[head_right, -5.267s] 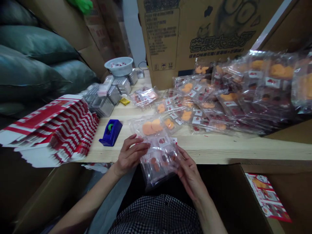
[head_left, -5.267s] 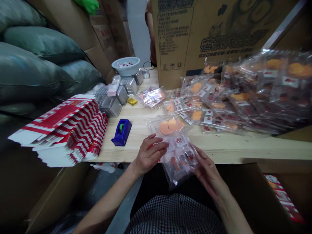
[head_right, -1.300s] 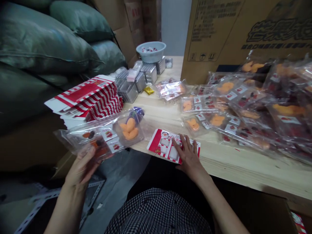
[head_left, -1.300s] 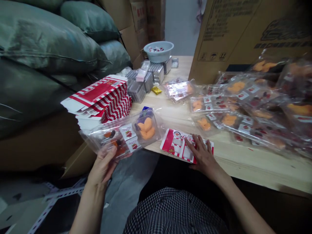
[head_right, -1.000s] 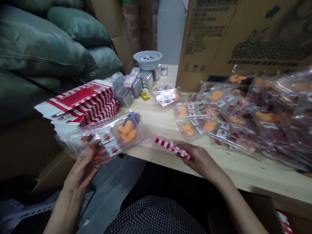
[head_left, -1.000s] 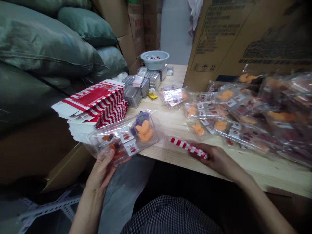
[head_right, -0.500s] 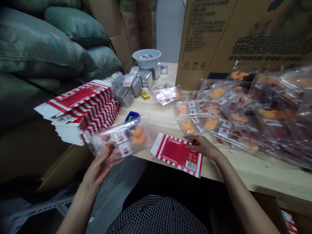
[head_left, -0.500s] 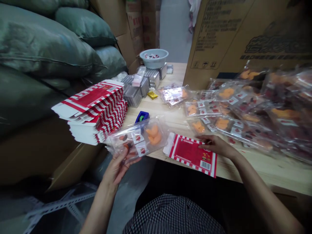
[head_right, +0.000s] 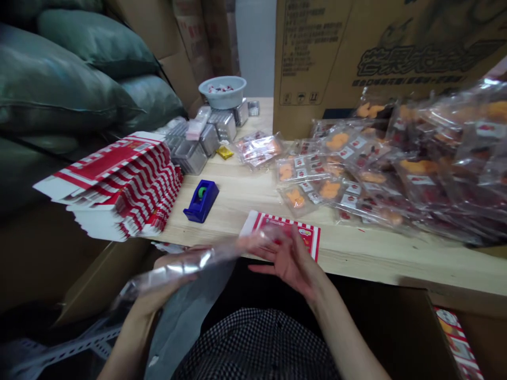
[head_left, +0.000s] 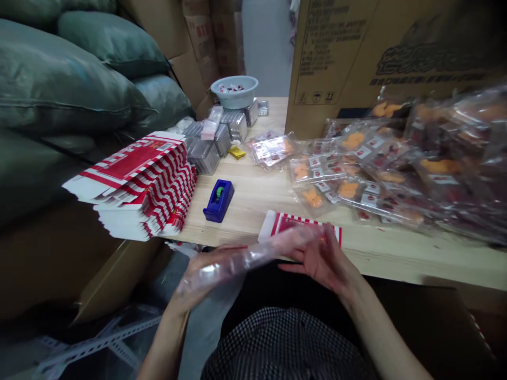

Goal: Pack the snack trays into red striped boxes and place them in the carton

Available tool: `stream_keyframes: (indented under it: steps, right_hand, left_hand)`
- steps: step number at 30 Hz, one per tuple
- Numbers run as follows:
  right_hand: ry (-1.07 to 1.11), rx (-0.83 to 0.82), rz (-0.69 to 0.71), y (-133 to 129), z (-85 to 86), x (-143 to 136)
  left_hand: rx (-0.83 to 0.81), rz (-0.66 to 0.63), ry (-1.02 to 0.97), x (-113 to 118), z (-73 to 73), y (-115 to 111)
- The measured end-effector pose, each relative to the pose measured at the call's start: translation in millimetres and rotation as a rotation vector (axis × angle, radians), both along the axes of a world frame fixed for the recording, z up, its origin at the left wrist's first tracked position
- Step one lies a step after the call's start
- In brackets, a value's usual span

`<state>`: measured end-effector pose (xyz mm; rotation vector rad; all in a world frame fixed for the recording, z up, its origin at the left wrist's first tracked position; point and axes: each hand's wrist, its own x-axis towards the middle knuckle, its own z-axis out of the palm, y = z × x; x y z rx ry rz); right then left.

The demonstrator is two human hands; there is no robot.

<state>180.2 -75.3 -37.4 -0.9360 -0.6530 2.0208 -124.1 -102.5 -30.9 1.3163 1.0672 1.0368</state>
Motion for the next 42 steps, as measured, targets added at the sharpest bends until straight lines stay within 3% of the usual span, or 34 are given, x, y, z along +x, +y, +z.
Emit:
stream_keyframes:
  steps: [1,2,4,7,10,13,16,19,21,23,25,29,35,42]
  right_hand:
    - [0.063,-0.055,-0.013,1.3,1.3,-3.5]
    - [0.087,-0.088,-0.057,2.9,2.4,-5.4]
    - [0.071,-0.090,-0.192,5.5,3.4,-6.8]
    - [0.017,-0.001,-0.309,6.4,-0.8,-10.6]
    - [-0.005,0.111,-0.278,4.7,-12.6,-22.2]
    - [-0.102,0.190,-0.210,1.7,-23.4,-30.8]
    - [-0.356,0.372,-0.146,1.2,-24.3,-19.5]
    - [-0.822,0.714,-0.088,8.9,-21.6,8.4]
    - [-1.169,0.902,0.053,18.1,-25.1,23.9]
    - [-1.357,0.994,0.240,27.3,-34.4,30.1]
    - [-1.438,1.038,0.357,33.7,-45.8,28.1]
    - [-1.525,1.053,0.381,36.2,-59.2,20.7]
    - [-1.584,1.027,0.402,34.1,-57.8,22.8]
    - [-1.528,1.131,0.407,32.3,-62.1,21.8]
  left_hand:
    - [0.067,-0.133,0.104,2.1,7.2,0.3]
    - [0.114,-0.174,0.195,4.1,13.1,0.6]
    - [0.128,-0.015,0.247,7.0,18.3,-0.3]
    - [-0.181,0.312,-0.058,9.5,7.4,-7.6]
    - [-0.575,0.316,-0.482,16.3,-12.1,-20.1]
    - [-0.674,0.334,-0.614,24.9,-23.4,-29.8]
    - [-0.669,0.405,-0.490,21.1,-22.7,-27.2]
    - [-0.561,0.496,-0.452,4.4,-14.3,-10.6]
    - [-0.429,0.583,-0.459,-5.7,-8.2,4.3]
    - [-0.322,0.630,-0.457,-9.9,-5.2,18.6]
    - [-0.261,0.623,-0.449,-8.2,-7.2,29.9]
    - [-0.239,0.583,-0.442,1.5,-23.0,39.6]
    - [-0.403,0.542,-0.409,2.1,-41.9,28.6]
    - [-0.500,0.361,-0.277,-8.6,-45.0,29.9]
